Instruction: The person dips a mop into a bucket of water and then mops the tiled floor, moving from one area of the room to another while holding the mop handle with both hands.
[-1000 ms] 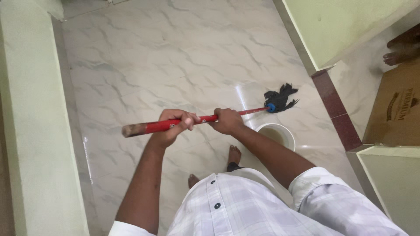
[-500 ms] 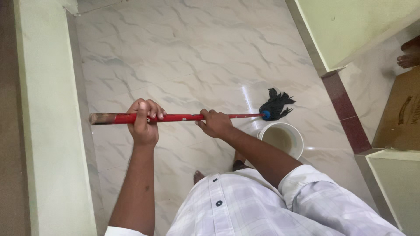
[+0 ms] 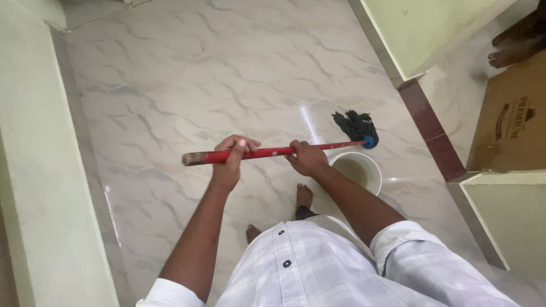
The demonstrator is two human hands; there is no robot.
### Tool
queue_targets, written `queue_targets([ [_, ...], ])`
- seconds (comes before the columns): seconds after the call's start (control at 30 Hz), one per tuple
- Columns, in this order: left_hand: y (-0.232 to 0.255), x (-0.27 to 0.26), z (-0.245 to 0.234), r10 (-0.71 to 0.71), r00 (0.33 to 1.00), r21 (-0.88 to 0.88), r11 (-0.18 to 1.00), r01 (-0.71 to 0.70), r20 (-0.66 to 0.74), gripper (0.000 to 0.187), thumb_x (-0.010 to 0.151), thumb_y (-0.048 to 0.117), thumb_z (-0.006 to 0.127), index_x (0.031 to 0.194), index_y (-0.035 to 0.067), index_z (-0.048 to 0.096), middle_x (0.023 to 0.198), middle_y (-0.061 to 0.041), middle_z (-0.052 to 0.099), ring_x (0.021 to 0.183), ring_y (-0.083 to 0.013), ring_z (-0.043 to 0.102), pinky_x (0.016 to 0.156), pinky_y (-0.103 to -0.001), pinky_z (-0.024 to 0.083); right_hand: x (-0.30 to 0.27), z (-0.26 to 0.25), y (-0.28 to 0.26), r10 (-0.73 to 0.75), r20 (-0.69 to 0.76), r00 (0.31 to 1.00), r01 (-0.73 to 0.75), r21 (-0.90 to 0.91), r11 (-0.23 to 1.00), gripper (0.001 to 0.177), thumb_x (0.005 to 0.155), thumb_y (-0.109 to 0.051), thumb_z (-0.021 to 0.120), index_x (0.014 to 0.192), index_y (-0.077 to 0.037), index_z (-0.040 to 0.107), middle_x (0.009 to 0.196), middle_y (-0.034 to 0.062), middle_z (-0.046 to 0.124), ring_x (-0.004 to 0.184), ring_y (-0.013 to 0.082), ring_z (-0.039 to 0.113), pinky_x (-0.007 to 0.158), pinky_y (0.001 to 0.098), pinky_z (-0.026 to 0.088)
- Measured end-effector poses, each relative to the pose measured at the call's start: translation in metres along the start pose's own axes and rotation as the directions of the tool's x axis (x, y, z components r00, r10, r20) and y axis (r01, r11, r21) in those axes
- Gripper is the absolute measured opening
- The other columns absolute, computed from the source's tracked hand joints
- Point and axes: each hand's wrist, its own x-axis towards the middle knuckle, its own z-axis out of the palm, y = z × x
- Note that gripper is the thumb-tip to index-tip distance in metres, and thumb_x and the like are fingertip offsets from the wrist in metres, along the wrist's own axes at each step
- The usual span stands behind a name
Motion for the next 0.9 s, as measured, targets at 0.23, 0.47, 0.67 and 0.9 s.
queue_targets([
  [0.23,-0.038,0.02,0.083,-0.268,0.946,0.175,0.956,0.237,0.181,0.022,0.102,0.019,0.059,0.103,0.002,0.074,0.105,-0.009,0.075,0.099,-0.0159,0.065,0.093,-0.033,0.053,0.019,0.012,0.122,0.222,-0.094,0.971,-0.203,0.175,0.963,0.029,0.092,-0.026,0.067,0.115,-0.008,0.064,0.127,0.0175,0.063,0.119,0.0375,0.061,0.099,0.0476,0.05],
  [0.47,-0.031,0.026,0.108,-0.347,0.907,0.165,0.935,0.314,0.24,0.016,0.098,0.019,0.066,0.099,0.004,0.07,0.122,-0.005,0.074,0.108,-0.0123,0.065,0.097,-0.03,0.052,0.031,0.022,0.18,0.236,-0.066,0.97,-0.227,0.116,0.967,0.037,0.088,-0.027,0.07,0.119,-0.008,0.062,0.13,0.0177,0.06,0.12,0.0376,0.06,0.101,0.0467,0.049],
  [0.67,-0.033,0.001,0.073,-0.213,0.974,0.086,0.975,0.207,0.071,0.019,0.097,0.018,0.067,0.097,0.0,0.074,0.1,-0.012,0.077,0.096,-0.0164,0.07,0.092,-0.034,0.056,0.027,0.032,0.126,0.208,0.031,0.978,-0.21,0.083,0.974,0.042,0.089,-0.033,0.071,0.122,-0.009,0.061,0.126,0.0214,0.06,0.117,0.0399,0.061,0.1,0.0476,0.05],
  [0.9,0.001,-0.031,-0.002,0.089,0.991,-0.03,0.995,-0.092,-0.105,0.036,0.107,0.02,0.056,0.079,-0.002,0.059,0.086,-0.016,0.068,0.09,-0.0252,0.068,0.088,-0.039,0.054,0.007,0.027,0.008,0.107,0.116,0.987,-0.116,0.076,0.99,0.057,0.091,-0.053,0.066,0.125,-0.009,0.056,0.123,0.0214,0.059,0.109,0.0402,0.065,0.092,0.0497,0.053],
])
